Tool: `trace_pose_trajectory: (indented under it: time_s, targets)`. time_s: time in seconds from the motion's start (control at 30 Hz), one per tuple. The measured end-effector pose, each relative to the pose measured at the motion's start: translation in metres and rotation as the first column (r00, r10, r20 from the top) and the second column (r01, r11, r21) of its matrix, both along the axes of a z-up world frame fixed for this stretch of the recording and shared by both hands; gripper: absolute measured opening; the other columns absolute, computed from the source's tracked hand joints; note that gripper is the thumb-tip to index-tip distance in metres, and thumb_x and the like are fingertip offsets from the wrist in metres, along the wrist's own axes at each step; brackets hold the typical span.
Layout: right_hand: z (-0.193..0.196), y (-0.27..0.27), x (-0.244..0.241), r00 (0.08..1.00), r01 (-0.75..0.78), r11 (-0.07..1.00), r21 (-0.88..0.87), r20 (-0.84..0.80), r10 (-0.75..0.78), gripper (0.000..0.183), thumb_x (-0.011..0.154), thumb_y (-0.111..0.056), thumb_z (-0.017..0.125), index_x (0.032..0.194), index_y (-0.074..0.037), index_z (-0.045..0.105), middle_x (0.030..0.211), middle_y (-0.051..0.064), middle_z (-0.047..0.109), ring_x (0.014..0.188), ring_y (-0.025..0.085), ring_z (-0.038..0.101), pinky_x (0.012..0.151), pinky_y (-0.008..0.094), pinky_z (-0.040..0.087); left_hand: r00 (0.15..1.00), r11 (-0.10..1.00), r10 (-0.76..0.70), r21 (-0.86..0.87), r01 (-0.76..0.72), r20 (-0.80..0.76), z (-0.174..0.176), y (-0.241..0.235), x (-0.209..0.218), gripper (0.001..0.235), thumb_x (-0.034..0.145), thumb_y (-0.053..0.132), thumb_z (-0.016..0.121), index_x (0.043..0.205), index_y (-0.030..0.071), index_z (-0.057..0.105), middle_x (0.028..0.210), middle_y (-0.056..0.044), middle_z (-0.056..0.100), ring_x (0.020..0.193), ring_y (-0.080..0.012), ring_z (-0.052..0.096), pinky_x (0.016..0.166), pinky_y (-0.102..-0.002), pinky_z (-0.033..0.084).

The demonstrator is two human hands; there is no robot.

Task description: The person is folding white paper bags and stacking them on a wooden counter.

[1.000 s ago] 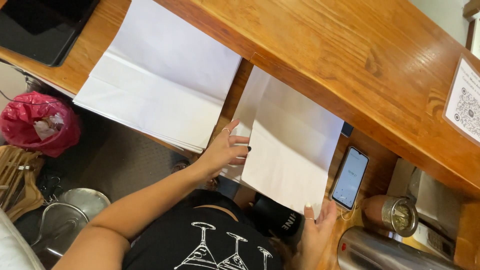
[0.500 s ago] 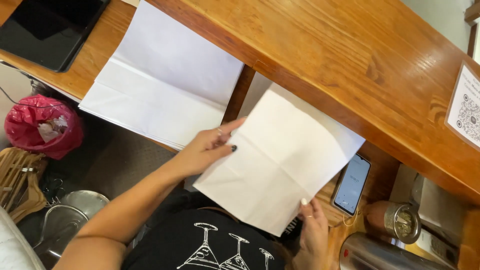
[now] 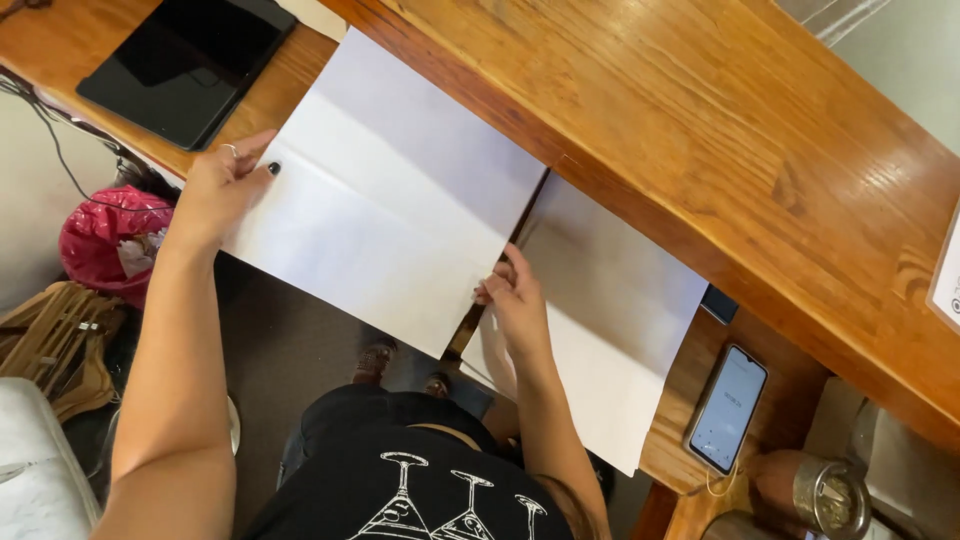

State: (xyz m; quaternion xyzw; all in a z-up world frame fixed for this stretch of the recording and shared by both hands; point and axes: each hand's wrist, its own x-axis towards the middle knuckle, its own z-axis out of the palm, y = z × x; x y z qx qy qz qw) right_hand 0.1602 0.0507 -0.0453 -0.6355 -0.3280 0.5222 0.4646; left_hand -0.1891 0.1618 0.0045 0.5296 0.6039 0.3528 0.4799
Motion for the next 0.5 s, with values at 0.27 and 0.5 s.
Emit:
trace_pose_trajectory:
  time_s: [0.27, 0.5]
  targets:
    - [0.034, 0.042, -0.010, 0.982, -0.029, 0.996, -0.085, 0.183, 0.044, 0.065, 0.096, -0.008, 0.050, 0.160, -0.007, 0.036, 0.117, 0.004, 0.057, 0.090, 0.018, 0.066, 0.090, 0.030, 0.052, 0.950, 0.979, 0.049, 0.204, 0.015, -0.308, -0.039, 0.030, 0.000, 0.049, 0.099, 0.009, 0.050, 0.146, 0.006, 0.062, 0.109, -0.008, 0.071, 0.088, -0.0239, 0.062, 0.080, -0.038, 0.044]
    - [0.033, -0.036, 0.025, 0.839, -0.176, 0.984, -0.010, 0.522, 0.155, 0.072, 0.094, -0.035, 0.056, 0.159, -0.014, 0.034, 0.153, 0.018, 0.047, 0.134, 0.030, 0.057, 0.111, 0.043, 0.045, 0.736, 0.808, 0.307, 0.574, 0.132, -0.603, -0.026, -0.001, 0.049, 0.071, 0.084, 0.018, 0.092, 0.141, -0.009, 0.058, 0.133, -0.028, 0.047, 0.120, -0.0472, 0.043, 0.101, -0.056, 0.039]
